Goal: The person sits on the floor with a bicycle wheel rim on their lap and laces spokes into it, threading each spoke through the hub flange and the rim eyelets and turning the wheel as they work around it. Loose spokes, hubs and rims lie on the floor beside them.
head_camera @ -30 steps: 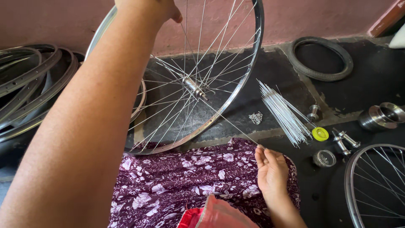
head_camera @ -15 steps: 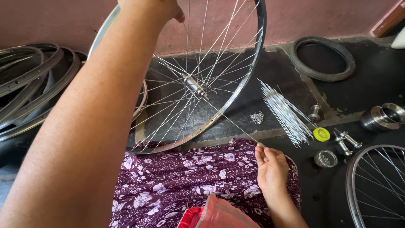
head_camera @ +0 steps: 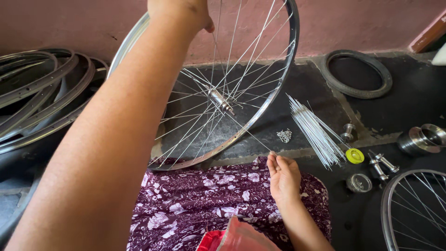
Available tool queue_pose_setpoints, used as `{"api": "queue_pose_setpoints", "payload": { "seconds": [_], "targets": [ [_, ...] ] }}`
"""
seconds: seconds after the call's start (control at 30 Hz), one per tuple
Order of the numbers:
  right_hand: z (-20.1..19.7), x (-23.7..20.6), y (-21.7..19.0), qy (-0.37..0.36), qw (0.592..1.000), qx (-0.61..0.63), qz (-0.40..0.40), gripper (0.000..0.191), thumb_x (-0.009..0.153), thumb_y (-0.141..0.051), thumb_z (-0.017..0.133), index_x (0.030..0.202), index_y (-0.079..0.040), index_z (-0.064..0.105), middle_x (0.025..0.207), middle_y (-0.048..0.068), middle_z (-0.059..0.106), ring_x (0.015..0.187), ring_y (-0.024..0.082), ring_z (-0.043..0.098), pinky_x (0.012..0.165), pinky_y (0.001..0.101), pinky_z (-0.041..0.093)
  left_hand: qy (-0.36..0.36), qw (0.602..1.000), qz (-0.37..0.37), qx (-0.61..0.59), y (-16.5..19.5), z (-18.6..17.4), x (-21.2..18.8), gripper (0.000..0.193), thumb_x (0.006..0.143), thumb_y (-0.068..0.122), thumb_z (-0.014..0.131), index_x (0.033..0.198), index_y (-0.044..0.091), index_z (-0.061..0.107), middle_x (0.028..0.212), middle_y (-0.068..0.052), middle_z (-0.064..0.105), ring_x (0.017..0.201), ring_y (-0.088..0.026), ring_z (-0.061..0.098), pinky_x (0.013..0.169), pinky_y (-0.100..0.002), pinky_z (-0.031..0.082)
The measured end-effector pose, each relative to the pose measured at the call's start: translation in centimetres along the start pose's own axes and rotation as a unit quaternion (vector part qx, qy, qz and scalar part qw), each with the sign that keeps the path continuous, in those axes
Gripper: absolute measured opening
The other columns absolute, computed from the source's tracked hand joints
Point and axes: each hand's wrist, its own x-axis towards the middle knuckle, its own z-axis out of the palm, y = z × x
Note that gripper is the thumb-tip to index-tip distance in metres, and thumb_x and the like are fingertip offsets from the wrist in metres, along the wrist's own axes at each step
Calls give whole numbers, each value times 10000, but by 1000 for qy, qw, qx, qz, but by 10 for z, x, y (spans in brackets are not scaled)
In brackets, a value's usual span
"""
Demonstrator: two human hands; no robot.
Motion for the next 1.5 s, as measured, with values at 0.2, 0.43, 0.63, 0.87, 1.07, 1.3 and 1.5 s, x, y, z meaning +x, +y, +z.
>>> {"api": "queue_pose_setpoints", "payload": {
  "seconds": [0.2,0.43,0.63,0.87,1.07,1.3,1.5],
  "targets": [
    [10,-5,2,40,999,-25,-8,57,967,27,619,968,-25,596,1038,182,712,959,237,727,939,351,610,11,1000,-9,-24,1,0,-2,488,666,418,933,1015,115,775,937,-134,758,861,-345,727,759,-487,563],
    [4,-4,6,19,1000,-21,-10,63,969,14,610,976,-45,591,1042,172,723,970,233,722,926,354,602,-4,998,-35,-48,3,1,1,435,697,403,915,1010,131,784,926,-132,757,840,-338,730,764,-476,566],
    [-2,-5,14,12,1000,-2,-17,66,964,11,617,980,-49,596,1030,152,730,969,222,729,943,358,604,12,999,-22,-44,3,1,-3,393,703,401,911,974,140,800,906,-136,761,822,-332,737,759,-464,570],
    [4,-14,13,5,999,-21,-37,79,968,13,625,1001,-44,580,1030,163,725,963,234,729,935,366,601,22,998,-20,-50,1,3,-2,392,670,392,920,944,139,798,858,-129,753,776,-335,732,715,-470,567],
    [18,-27,9,4,998,-38,-59,112,955,32,628,1012,-40,566,1050,180,726,959,237,732,922,363,606,47,998,0,-43,1,3,-5,428,651,382,935,949,111,792,848,-148,753,775,-344,734,710,-472,570],
    [39,-37,4,13,998,-40,-54,113,946,27,632,1016,-36,569,1042,176,724,952,235,733,914,359,613,24,999,-23,-36,5,-2,-5,442,658,390,931,965,110,781,863,-154,752,785,-339,736,721,-455,572],
    [82,-13,31,40,993,-106,17,150,967,-99,660,1081,-9,623,1074,138,722,921,198,689,841,326,614,1,998,-31,-46,8,-7,-7,395,719,391,912,1001,139,800,918,-144,756,832,-336,736,760,-461,569]
  ]
}}
